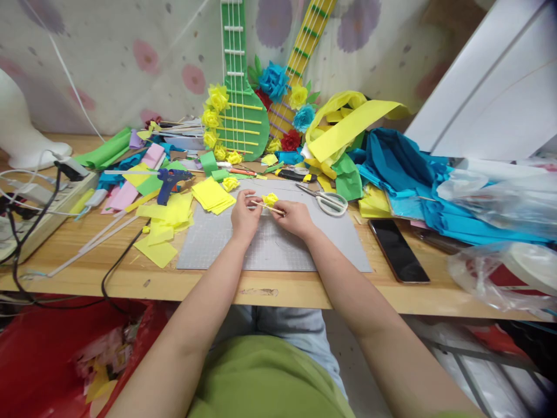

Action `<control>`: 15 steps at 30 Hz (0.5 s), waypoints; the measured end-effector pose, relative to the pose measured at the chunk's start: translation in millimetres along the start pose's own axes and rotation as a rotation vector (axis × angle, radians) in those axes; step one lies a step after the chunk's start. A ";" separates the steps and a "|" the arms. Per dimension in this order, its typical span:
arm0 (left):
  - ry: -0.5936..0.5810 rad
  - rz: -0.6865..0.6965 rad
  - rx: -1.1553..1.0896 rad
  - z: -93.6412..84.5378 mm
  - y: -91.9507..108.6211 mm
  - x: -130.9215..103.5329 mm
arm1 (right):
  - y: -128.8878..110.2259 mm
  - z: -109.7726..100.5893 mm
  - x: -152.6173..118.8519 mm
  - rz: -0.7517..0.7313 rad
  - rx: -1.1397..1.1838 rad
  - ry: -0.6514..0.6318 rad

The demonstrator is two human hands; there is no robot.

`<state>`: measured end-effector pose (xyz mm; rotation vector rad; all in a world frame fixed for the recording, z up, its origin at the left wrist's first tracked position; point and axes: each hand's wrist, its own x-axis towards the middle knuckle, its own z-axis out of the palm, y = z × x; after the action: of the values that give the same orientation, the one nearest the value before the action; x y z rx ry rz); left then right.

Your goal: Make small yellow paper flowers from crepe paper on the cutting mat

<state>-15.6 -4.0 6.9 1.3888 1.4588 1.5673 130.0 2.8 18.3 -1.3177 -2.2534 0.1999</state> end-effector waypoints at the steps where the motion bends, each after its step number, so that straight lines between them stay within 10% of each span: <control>1: -0.001 -0.002 -0.007 0.2 0.4 -0.4 | 0.0 0.1 0.0 0.000 0.000 0.001; 15: -0.013 0.023 -0.035 1.3 1.5 -1.7 | -0.3 0.7 0.9 0.012 -0.003 0.013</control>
<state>-13.6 -5.4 7.6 1.3979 1.4056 1.5879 129.1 3.5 18.2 -1.3309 -2.2363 0.1919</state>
